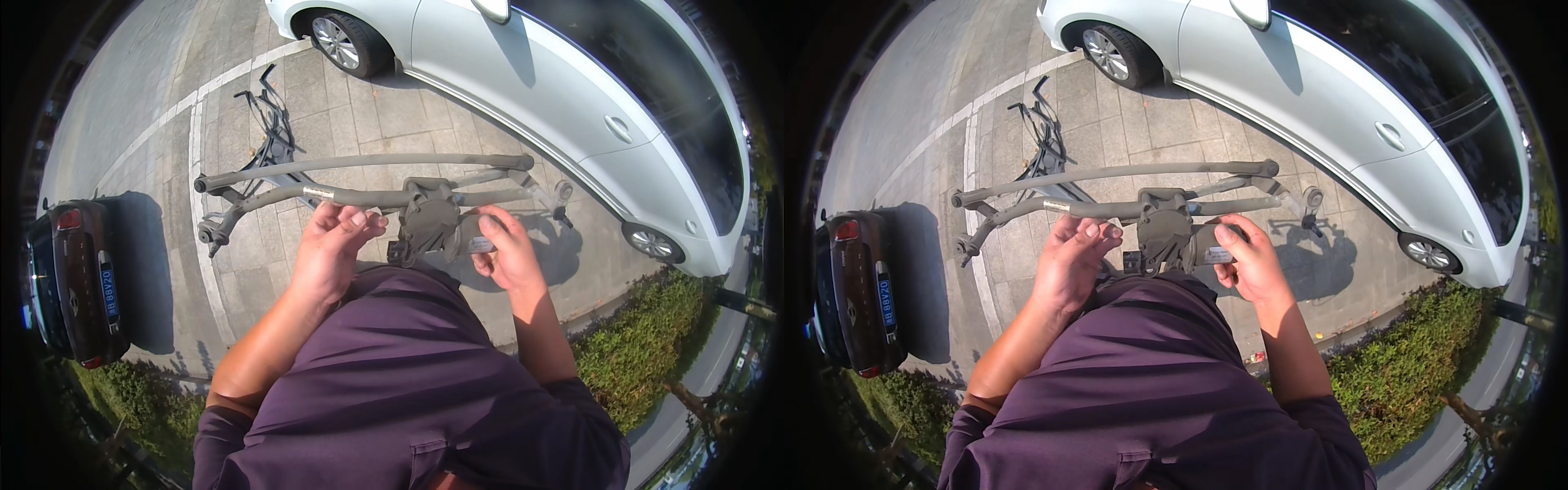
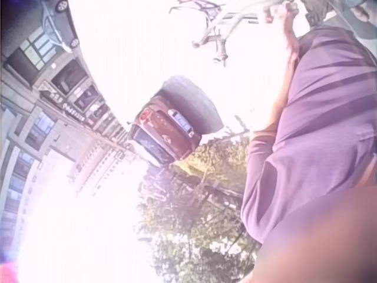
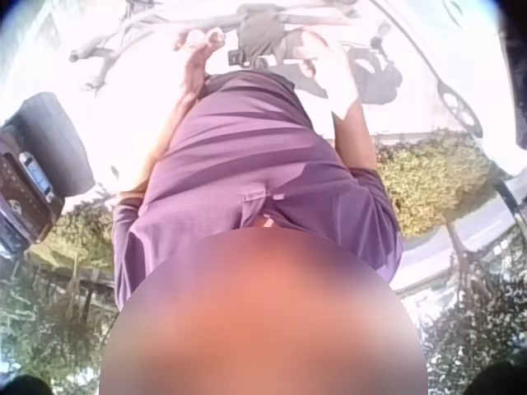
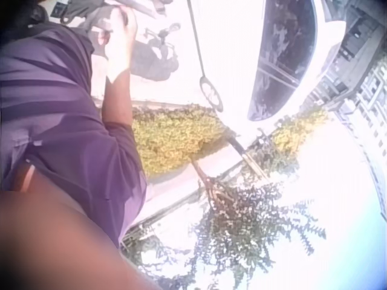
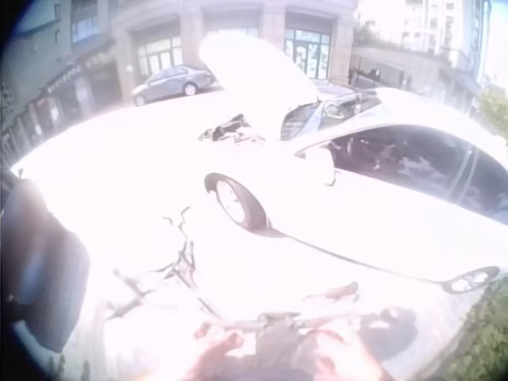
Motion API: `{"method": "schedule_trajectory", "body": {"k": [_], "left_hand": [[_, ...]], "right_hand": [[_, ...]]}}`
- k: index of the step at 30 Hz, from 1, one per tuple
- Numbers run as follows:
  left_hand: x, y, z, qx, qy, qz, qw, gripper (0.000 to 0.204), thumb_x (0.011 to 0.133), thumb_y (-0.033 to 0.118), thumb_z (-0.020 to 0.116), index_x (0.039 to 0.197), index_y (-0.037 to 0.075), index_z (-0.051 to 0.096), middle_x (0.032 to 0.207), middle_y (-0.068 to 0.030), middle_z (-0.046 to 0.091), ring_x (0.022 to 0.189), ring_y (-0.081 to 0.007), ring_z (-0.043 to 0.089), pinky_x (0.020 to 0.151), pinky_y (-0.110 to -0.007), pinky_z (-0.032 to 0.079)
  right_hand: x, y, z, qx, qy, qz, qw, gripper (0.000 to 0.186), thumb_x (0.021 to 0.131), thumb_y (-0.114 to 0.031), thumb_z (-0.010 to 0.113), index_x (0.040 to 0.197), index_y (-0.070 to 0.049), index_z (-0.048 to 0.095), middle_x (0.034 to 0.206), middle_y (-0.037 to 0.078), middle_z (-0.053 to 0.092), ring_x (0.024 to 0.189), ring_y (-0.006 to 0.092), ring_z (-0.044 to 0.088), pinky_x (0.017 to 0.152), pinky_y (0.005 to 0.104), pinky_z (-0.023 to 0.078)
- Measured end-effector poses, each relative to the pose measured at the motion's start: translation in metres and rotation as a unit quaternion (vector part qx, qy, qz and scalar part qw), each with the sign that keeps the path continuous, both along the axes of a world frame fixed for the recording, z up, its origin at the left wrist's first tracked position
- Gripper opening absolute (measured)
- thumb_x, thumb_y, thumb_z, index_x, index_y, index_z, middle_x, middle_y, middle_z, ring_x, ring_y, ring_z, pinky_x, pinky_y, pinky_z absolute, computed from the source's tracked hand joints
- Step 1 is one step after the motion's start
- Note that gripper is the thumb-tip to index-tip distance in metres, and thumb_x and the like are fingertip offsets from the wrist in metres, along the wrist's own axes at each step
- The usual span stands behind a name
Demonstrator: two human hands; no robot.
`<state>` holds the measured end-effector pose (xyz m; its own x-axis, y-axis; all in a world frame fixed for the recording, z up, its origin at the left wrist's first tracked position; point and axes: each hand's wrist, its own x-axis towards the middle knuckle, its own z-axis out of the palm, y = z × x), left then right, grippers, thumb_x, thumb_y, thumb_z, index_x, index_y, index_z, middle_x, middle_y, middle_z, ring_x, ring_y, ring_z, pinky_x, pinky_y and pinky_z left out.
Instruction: The person handles a metal car part, possibly a suspension component, in a parking lot. They manipulate the part with both hands, open the car hood, and place the part near the engine bay before walking away.
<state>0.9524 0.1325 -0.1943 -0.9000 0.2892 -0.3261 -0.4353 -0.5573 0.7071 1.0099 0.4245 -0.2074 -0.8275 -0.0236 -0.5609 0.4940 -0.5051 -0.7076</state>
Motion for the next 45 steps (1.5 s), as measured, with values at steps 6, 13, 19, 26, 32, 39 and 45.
{"method": "schedule_trajectory", "body": {"k": [6,13,19,26,32,39,45], "left_hand": [[-0.014,0.003,0.028,-0.045,0.036,-0.042,0.997,0.038,0.092,-0.002,0.061,0.129,-0.002,0.062,0.117,-0.0108,0.071,0.082,-0.015,0.059,0.08,-0.033,0.052],[-0.033,0.001,0.059,-0.173,0.109,-0.139,0.969,0.036,0.096,0.002,0.062,0.131,-0.003,0.063,0.091,-0.0039,0.062,0.073,-0.0119,0.055,0.062,-0.027,0.045],[-0.046,0.014,0.072,-0.236,0.155,-0.131,0.95,0.044,0.092,0.0,0.058,0.136,0.0,0.066,0.077,0.0029,0.057,0.066,-0.0061,0.05,0.061,-0.024,0.043],[-0.061,0.031,0.083,-0.254,0.183,-0.124,0.942,0.038,0.096,0.01,0.066,0.133,0.001,0.067,0.081,0.0029,0.062,0.067,-0.0046,0.05,0.061,-0.023,0.043],[-0.079,0.039,0.091,-0.272,0.207,-0.096,0.935,0.034,0.1,0.032,0.075,0.113,0.0,0.071,0.083,0.002,0.063,0.067,-0.0049,0.051,0.06,-0.023,0.044],[-0.081,0.046,0.099,-0.326,0.227,-0.06,0.916,0.035,0.101,0.033,0.073,0.107,-0.001,0.071,0.077,0.0005,0.064,0.065,-0.0061,0.054,0.059,-0.026,0.048],[-0.085,0.047,0.108,-0.36,0.218,-0.011,0.907,0.033,0.102,0.031,0.072,0.105,-0.001,0.072,0.075,-0.0002,0.065,0.062,-0.0068,0.054,0.057,-0.028,0.048]], "right_hand": [[-0.001,0.012,-0.014,-0.095,0.008,0.009,0.995,0.033,0.106,-0.038,0.063,0.121,-0.009,0.06,0.081,0.007,0.066,0.049,0.0156,0.057,0.04,0.0279,0.038],[0.007,0.018,-0.041,-0.255,0.041,0.035,0.965,0.052,0.11,-0.05,0.048,0.136,-0.006,0.059,0.106,0.012,0.071,0.054,0.0147,0.053,0.045,0.0259,0.039],[0.007,0.023,-0.052,-0.32,0.055,0.094,0.941,0.073,0.103,-0.067,0.05,0.135,-0.002,0.057,0.098,0.019,0.067,0.048,0.0104,0.047,0.043,0.0226,0.037],[0.005,0.012,-0.039,-0.366,0.052,0.109,0.923,0.085,0.098,-0.08,0.043,0.125,0.0,0.057,0.082,0.016,0.059,0.042,0.009,0.043,0.035,0.023,0.032],[0.007,0.007,-0.033,-0.388,0.035,0.122,0.913,0.089,0.098,-0.082,0.038,0.118,0.002,0.059,0.081,0.012,0.061,0.043,0.0121,0.046,0.036,0.0255,0.034],[0.01,0.0,-0.015,-0.249,0.038,0.112,0.961,0.078,0.102,-0.073,0.044,0.124,0.001,0.06,0.097,0.013,0.069,0.068,0.0201,0.064,0.053,0.0336,0.052],[0.001,-0.007,-0.003,-0.03,0.187,0.139,0.972,0.055,0.091,-0.023,0.084,0.133,-0.002,0.055,0.117,0.01,0.067,0.094,0.0207,0.066,0.081,0.0342,0.057]]}}
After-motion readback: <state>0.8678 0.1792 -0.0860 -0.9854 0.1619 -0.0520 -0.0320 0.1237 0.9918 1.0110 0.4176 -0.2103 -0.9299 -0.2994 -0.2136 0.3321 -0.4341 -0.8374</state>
